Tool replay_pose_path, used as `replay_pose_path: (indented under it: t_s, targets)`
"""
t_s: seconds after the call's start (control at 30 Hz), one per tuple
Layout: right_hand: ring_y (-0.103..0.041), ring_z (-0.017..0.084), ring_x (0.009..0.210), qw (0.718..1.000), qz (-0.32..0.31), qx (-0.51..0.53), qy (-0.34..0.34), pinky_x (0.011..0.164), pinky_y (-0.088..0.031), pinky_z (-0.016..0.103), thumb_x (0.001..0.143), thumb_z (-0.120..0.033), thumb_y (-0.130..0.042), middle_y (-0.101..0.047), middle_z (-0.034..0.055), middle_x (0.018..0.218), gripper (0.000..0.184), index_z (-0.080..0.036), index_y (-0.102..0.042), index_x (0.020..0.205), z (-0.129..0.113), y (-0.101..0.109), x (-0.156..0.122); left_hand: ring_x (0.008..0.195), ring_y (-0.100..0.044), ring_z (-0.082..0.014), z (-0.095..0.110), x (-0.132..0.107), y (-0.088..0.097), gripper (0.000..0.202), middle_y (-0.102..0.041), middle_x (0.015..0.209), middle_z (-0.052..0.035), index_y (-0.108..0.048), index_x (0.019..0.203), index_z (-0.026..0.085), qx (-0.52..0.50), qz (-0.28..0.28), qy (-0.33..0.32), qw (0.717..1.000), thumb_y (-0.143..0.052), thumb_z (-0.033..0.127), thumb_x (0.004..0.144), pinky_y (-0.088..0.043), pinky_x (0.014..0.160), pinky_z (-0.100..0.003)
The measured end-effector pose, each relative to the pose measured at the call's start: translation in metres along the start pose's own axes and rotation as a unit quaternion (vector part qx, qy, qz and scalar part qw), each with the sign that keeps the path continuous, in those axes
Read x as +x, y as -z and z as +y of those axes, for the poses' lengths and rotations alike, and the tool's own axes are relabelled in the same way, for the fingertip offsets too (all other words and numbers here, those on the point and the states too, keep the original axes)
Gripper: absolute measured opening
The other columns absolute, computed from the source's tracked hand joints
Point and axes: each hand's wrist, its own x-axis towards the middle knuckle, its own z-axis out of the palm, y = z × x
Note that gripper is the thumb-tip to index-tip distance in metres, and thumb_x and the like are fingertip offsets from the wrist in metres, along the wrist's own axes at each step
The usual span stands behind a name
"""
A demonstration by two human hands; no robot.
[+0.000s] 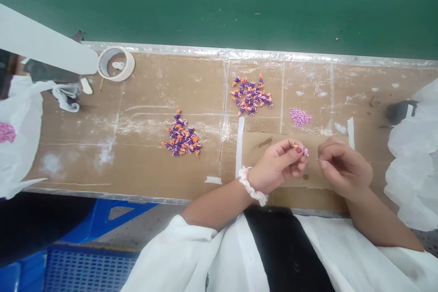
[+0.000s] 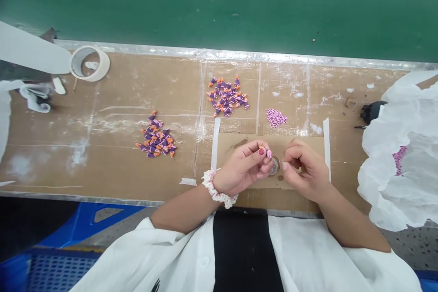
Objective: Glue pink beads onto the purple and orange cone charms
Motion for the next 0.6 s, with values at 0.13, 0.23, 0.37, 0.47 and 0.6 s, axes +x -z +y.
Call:
replay_pose_path:
  t_s: [0.13, 0.23, 0.37, 0.47, 0.6]
  targets:
    - [-0.049, 0.012, 0.059, 1.000, 0.003, -0.025, 0.011, 0.051, -0.039, 0.027, 0.080, -0.004, -0.052, -0.048, -0.0009, 0.068, 0.018, -0.021, -0.048, 0.081, -0.0031, -0.0008, -0.0010, 0.057, -0.046, -0.0050, -0.0013, 0.0000, 0.0010, 0.028, -0.049, 0.067, 0.0029, -0.050, 0.079, 0.015, 0.014, -0.003, 0.033, 0.999, -0.072, 0.033, 0.076, -0.028, 0.050, -0.019]
    - [-0.049, 0.012, 0.059, 0.997, 0.003, -0.065, 0.029, 0.049, -0.039, 0.025, 0.080, -0.003, -0.053, -0.048, -0.0012, 0.069, 0.019, -0.021, -0.047, 0.082, -0.0039, -0.0016, -0.0017, 0.054, -0.043, -0.0041, -0.0035, 0.0011, 0.0028, 0.027, -0.047, 0.064, 0.0041, -0.050, 0.081, 0.015, 0.025, -0.007, 0.048, 0.999, -0.070, 0.033, 0.077, -0.027, 0.049, -0.019]
    - [-0.050, 0.011, 0.060, 0.992, 0.002, -0.119, 0.050, 0.048, -0.040, 0.024, 0.080, -0.003, -0.053, -0.049, -0.0011, 0.070, 0.020, -0.021, -0.046, 0.082, -0.0038, -0.0018, -0.0019, 0.054, -0.043, -0.0040, -0.0056, 0.0017, 0.0049, 0.029, -0.047, 0.065, 0.0040, -0.051, 0.083, 0.015, 0.050, -0.010, 0.047, 0.998, -0.070, 0.035, 0.077, -0.027, 0.050, -0.019]
    - [-0.050, 0.011, 0.060, 0.988, -0.003, -0.140, 0.059, 0.048, -0.040, 0.023, 0.080, -0.003, -0.053, -0.050, -0.0007, 0.070, 0.019, -0.021, -0.046, 0.082, -0.0034, -0.0016, -0.0030, 0.055, -0.044, -0.0043, -0.0062, 0.0017, 0.0060, 0.029, -0.048, 0.065, 0.0039, -0.052, 0.084, 0.015, 0.054, -0.014, 0.044, 0.997, -0.070, 0.036, 0.078, -0.028, 0.050, -0.019]
    - [-0.050, 0.011, 0.060, 0.986, -0.006, -0.152, 0.060, 0.047, -0.038, 0.023, 0.080, -0.003, -0.054, -0.050, -0.0006, 0.071, 0.019, -0.021, -0.045, 0.083, -0.0024, -0.0027, -0.0048, 0.056, -0.046, -0.0050, -0.0061, 0.0022, 0.0068, 0.028, -0.049, 0.065, 0.0038, -0.052, 0.086, 0.015, 0.058, -0.025, 0.036, 0.997, -0.069, 0.036, 0.079, -0.030, 0.051, -0.019]
